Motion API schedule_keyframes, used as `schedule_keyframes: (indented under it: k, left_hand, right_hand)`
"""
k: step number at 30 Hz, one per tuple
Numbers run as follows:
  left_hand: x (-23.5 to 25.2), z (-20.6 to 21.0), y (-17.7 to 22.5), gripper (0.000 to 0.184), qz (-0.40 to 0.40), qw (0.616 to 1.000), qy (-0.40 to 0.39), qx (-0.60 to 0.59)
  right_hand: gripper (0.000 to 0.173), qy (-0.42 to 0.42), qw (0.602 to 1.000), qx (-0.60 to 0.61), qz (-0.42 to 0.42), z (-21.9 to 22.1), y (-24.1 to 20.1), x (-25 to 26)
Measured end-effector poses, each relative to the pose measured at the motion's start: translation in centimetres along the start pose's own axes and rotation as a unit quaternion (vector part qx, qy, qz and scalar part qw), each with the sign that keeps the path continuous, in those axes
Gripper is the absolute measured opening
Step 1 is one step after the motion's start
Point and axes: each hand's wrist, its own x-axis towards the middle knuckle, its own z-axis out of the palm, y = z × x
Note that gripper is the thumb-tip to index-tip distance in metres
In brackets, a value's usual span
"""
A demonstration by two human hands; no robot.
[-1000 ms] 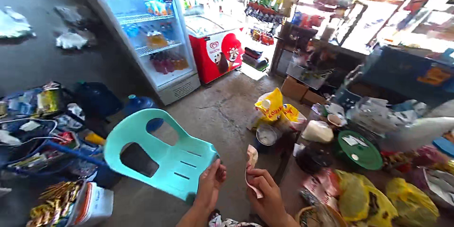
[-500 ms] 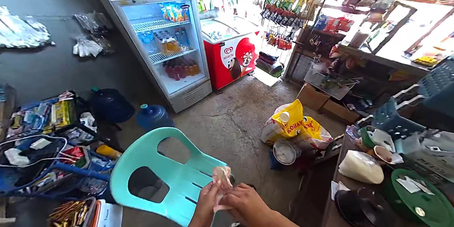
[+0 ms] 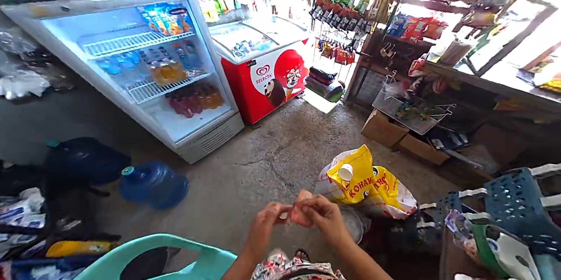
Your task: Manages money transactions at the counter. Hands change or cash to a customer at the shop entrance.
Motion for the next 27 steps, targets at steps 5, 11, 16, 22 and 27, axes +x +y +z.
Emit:
schedule_keyframes:
  k: [5,11,16,22,27]
  left_hand:
    - [9.0,0.4,1.8,0.033,0.021,1.000,-0.003,-0.015]
    - [22.2,1.5,4.6,0.025,0.053,0.985,-0.136,-0.095]
    - [33.3,2.6,5.7,0.016,0.112,0.983,-0.134,0.056]
    - [45.0,6.1,6.6,0.015,0.130,0.975,-0.176,0.020]
    - [55.4,12.6,6.5,0.059,0.150,0.972,-0.178,0.023]
  right_hand:
    - [0.034,0.157,0.986,0.059,0.014,-4.5,0.6,6.9]
    - [0.056,0.205,0.975,0.082,0.037,-6.4,2.0,18.0]
    - [0.029,0.223,0.965,0.128,0.055,-6.7,1.2,27.3]
    - [0.021,0.200,0.960,0.192,0.040,-12.5,2.0,35.8]
    - [0.026,0.212,0.961,0.174,0.025,-21.2,2.9,42.0]
